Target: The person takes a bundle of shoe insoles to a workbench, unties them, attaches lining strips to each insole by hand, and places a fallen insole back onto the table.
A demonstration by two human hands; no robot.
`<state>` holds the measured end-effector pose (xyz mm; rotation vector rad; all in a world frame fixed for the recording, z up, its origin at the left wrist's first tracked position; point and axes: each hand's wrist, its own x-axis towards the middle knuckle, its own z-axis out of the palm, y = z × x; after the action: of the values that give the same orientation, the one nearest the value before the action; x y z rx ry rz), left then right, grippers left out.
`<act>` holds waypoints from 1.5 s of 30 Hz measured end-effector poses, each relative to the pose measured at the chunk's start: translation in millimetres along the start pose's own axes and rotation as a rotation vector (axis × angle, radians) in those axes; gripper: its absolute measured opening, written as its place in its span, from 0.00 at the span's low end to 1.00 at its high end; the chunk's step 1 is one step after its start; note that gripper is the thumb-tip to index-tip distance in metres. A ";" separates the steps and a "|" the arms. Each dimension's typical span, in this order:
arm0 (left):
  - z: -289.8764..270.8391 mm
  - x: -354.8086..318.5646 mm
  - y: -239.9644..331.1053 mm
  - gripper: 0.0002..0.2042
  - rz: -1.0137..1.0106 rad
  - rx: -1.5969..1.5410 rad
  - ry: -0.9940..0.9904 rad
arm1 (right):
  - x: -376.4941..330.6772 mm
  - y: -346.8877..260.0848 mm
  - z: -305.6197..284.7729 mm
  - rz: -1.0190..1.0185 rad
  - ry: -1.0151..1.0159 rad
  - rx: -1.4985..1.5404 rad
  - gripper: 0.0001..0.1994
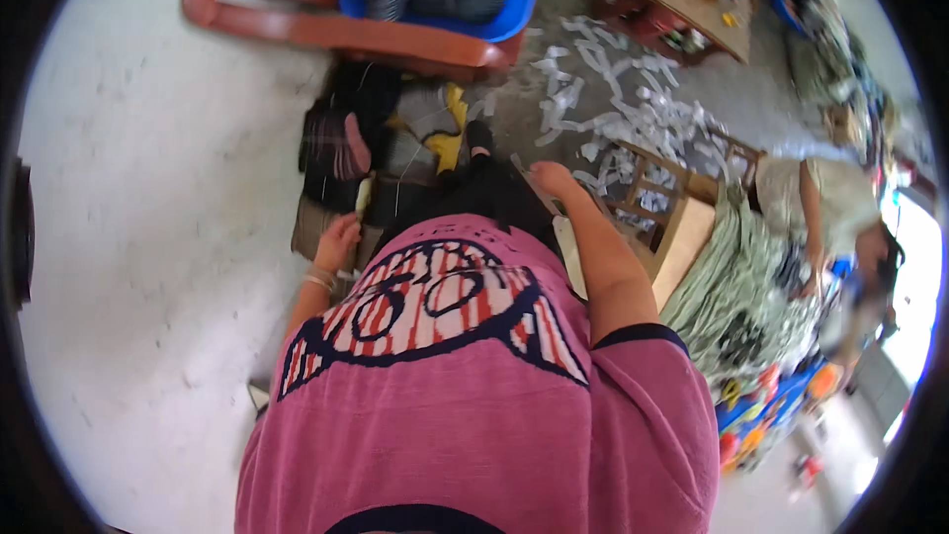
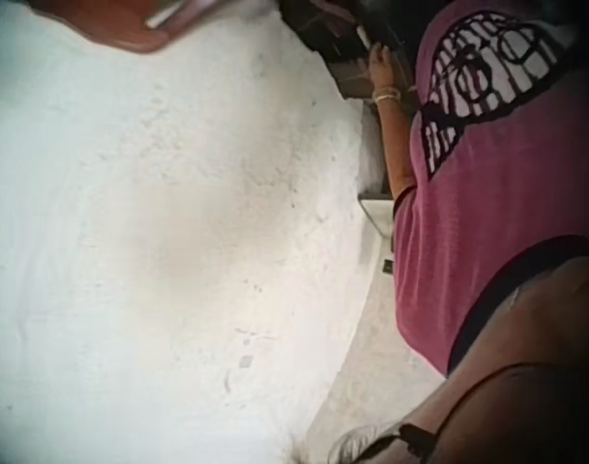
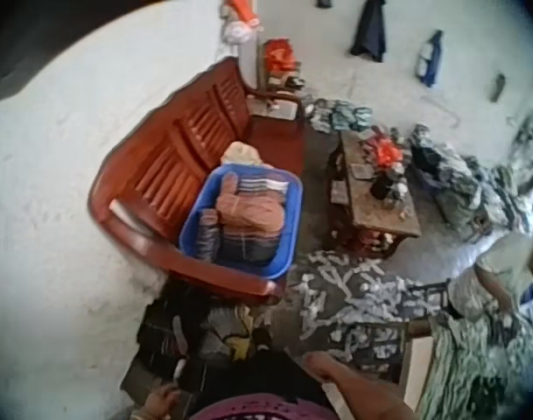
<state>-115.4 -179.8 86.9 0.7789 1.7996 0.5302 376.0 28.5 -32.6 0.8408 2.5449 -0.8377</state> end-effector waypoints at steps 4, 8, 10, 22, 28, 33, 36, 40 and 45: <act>7.7 -6.6 -36.5 0.16 0.237 0.242 -0.112 | 14.8 -64.9 -43.8 0.439 0.283 0.626 0.16; -18.3 23.4 -117.7 0.16 0.610 0.639 -0.178 | -42.0 -96.7 -50.8 0.587 0.536 0.806 0.16; -41.1 30.2 -100.7 0.17 0.537 0.660 -0.337 | -78.2 -110.2 -16.2 0.706 0.673 0.895 0.15; 78.2 24.4 93.6 0.16 0.346 0.733 -0.659 | -274.5 -312.5 354.2 0.948 0.563 0.731 0.13; 196.0 -28.6 107.8 0.18 0.631 0.855 -0.851 | -292.0 -399.4 314.9 1.263 0.677 1.126 0.18; 278.2 -129.3 79.2 0.19 0.638 1.144 -1.152 | -342.4 -486.5 329.1 1.403 1.208 1.256 0.18; 335.1 -186.2 46.4 0.20 0.802 1.195 -1.361 | -386.9 -546.6 345.7 1.526 1.227 1.230 0.17; 417.1 -298.8 26.8 0.18 1.013 1.421 -1.654 | -420.4 -621.5 383.2 1.883 1.631 0.992 0.14; 488.8 -390.7 -13.3 0.18 1.098 1.333 -1.934 | -426.2 -689.4 391.8 2.169 1.830 0.998 0.14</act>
<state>430.4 -476.6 162.3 2.0328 -0.4929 -0.8268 321.3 -849.1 160.4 -2.2489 0.3751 0.0419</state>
